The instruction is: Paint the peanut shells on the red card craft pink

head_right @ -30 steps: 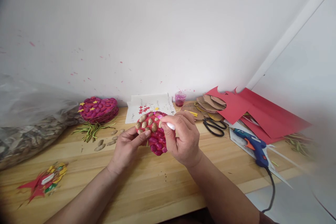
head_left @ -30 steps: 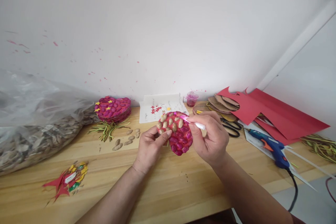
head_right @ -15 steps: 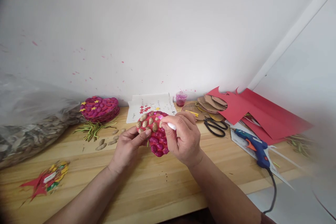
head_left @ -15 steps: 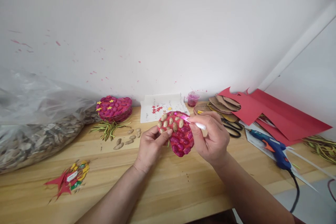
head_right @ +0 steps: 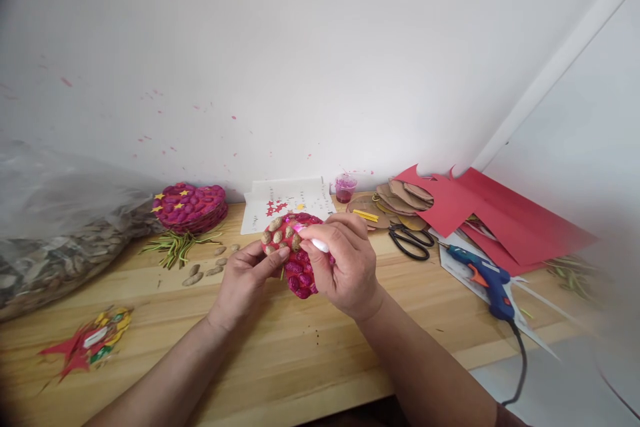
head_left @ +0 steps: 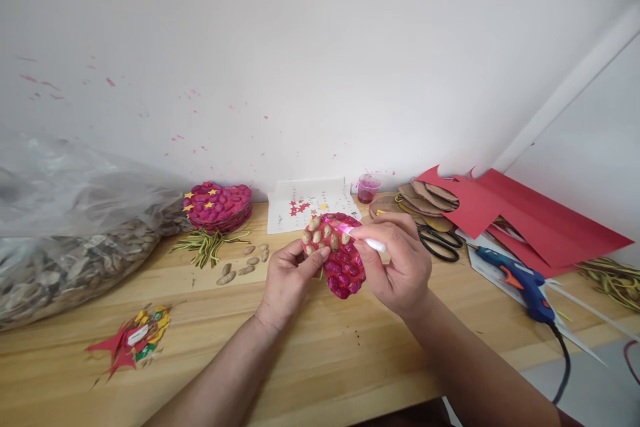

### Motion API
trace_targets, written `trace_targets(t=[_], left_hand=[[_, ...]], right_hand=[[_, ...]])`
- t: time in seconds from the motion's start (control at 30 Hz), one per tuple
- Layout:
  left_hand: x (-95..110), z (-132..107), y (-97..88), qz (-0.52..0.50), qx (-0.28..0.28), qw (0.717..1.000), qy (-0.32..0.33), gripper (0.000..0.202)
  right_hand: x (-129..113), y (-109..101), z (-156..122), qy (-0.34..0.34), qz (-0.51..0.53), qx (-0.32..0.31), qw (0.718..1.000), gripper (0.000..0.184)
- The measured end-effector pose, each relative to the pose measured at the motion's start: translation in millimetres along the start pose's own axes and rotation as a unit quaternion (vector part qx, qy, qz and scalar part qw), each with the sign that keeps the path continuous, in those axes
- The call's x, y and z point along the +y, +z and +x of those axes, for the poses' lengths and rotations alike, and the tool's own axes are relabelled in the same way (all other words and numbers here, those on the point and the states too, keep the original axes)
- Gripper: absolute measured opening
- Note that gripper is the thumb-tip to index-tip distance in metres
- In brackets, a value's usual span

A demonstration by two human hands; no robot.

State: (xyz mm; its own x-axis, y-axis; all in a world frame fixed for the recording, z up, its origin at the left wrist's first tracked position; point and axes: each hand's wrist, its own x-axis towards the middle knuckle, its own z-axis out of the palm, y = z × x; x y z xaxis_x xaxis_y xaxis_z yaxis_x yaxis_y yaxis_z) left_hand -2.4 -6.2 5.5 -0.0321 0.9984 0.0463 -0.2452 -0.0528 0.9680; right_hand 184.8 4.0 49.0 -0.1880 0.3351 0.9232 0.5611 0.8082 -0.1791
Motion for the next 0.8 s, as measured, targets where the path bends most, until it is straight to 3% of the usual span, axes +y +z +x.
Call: trace_targets(t=[0.37,0.8], left_hand=[[-9.4,1.7,-4.2,0.045,0.001,0.999,0.025,0.031],[-5.9,0.8,-2.4,0.037,0.001,0.999,0.021,0.035]], right_hand=[[1.5,0.2,-0.7,0.003,-0.007,-0.004,1.0,0.022],[0.9,-0.5,0.0,0.01,-0.02,0.003,1.0,0.018]])
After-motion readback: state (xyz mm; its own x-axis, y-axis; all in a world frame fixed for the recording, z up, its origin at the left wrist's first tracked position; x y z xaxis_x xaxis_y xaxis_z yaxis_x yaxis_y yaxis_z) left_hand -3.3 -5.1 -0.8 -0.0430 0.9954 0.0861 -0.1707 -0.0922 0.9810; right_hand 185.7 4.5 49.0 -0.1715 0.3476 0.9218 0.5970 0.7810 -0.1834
